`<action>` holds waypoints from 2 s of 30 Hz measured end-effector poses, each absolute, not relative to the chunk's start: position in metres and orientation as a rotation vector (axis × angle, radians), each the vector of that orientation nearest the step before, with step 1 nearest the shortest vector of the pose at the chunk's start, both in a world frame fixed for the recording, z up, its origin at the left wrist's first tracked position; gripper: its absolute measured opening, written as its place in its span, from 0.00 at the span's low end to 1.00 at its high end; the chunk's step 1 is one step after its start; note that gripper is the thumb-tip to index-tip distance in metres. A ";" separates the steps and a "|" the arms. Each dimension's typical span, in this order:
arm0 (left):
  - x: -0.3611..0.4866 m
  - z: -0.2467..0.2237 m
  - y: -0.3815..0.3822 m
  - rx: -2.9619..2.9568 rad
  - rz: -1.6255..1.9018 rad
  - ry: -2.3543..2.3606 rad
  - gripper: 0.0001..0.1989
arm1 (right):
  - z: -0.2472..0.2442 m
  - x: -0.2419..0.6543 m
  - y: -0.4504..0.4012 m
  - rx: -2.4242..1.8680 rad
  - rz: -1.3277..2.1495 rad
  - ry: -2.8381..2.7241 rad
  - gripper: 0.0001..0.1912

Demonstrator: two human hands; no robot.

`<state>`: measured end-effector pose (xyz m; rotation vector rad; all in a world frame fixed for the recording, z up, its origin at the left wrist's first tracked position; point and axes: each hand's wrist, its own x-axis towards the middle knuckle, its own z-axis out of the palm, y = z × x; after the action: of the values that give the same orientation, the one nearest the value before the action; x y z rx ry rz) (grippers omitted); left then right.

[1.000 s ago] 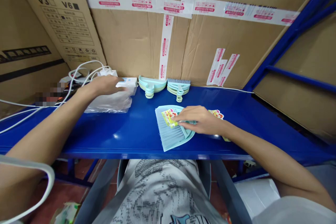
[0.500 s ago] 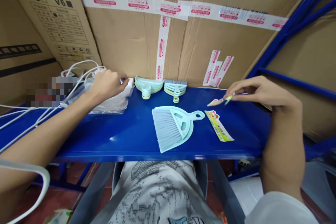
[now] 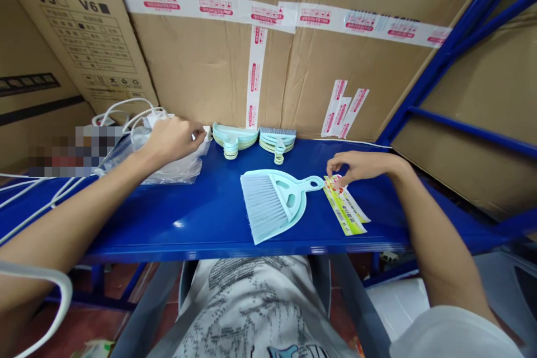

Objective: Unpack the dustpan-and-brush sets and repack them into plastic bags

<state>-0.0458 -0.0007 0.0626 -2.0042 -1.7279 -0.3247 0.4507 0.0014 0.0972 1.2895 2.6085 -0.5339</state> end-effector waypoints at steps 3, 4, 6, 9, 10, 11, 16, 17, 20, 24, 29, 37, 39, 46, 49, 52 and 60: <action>-0.047 0.061 0.001 -1.999 -0.304 -1.715 0.26 | 0.089 0.449 0.008 1.237 -0.523 2.583 0.27; -0.048 0.061 0.001 -2.002 -0.305 -1.713 0.27 | 0.087 0.450 0.011 1.236 -0.521 2.583 0.26; -0.048 0.061 0.001 -2.011 -0.315 -1.715 0.26 | 0.085 0.454 0.014 1.238 -0.519 2.589 0.25; -0.048 0.062 0.001 -2.020 -0.323 -1.725 0.25 | 0.088 0.461 0.017 1.216 -0.538 2.603 0.24; -0.048 0.062 0.001 -2.022 -0.321 -1.725 0.26 | 0.090 0.464 0.017 1.214 -0.550 2.609 0.24; -0.048 0.062 0.001 -2.024 -0.316 -1.724 0.26 | 0.092 0.467 0.017 1.220 -0.560 2.615 0.24; -0.046 0.063 -0.001 -2.023 -0.261 -1.739 0.27 | 0.093 0.472 0.021 1.287 -0.587 2.590 0.23; -0.046 0.064 -0.001 -2.022 -0.252 -1.752 0.26 | 0.092 0.472 0.023 1.304 -0.584 2.582 0.23; -0.043 0.066 -0.004 -2.042 -0.239 -1.772 0.26 | 0.087 0.470 0.027 1.330 -0.588 2.562 0.22; -0.043 0.066 -0.004 -2.030 -0.234 -1.788 0.26 | 0.084 0.466 0.026 1.396 -0.607 2.586 0.31; -0.046 0.062 0.000 -2.057 -0.282 -1.773 0.27 | 0.080 0.450 0.015 1.460 -0.476 2.572 0.36; -0.050 0.058 0.004 -2.063 -0.304 -1.680 0.25 | 0.067 0.425 -0.001 1.538 -0.102 2.481 0.16; -0.047 0.059 0.002 -2.055 -0.297 -1.672 0.25 | 0.066 0.422 -0.001 1.569 -0.082 2.460 0.11; -0.025 0.061 -0.016 -2.215 -0.410 -1.546 0.25 | 0.083 0.405 -0.014 1.482 -0.073 3.007 0.12; -0.017 0.058 -0.023 -2.336 -0.437 -1.379 0.25 | 0.085 0.388 -0.029 0.986 -0.498 3.128 0.17; -0.012 0.056 -0.027 -2.413 -0.433 -1.276 0.23 | 0.077 0.373 -0.038 0.716 -0.679 3.078 0.21; -0.017 0.055 -0.022 -2.370 -0.469 -1.300 0.23 | 0.066 0.371 -0.039 0.585 -0.715 2.995 0.17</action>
<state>-0.0167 -0.0225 0.0554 -2.3701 -1.2997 -0.4694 0.3709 -0.0395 0.0658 0.5850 2.9948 -0.7154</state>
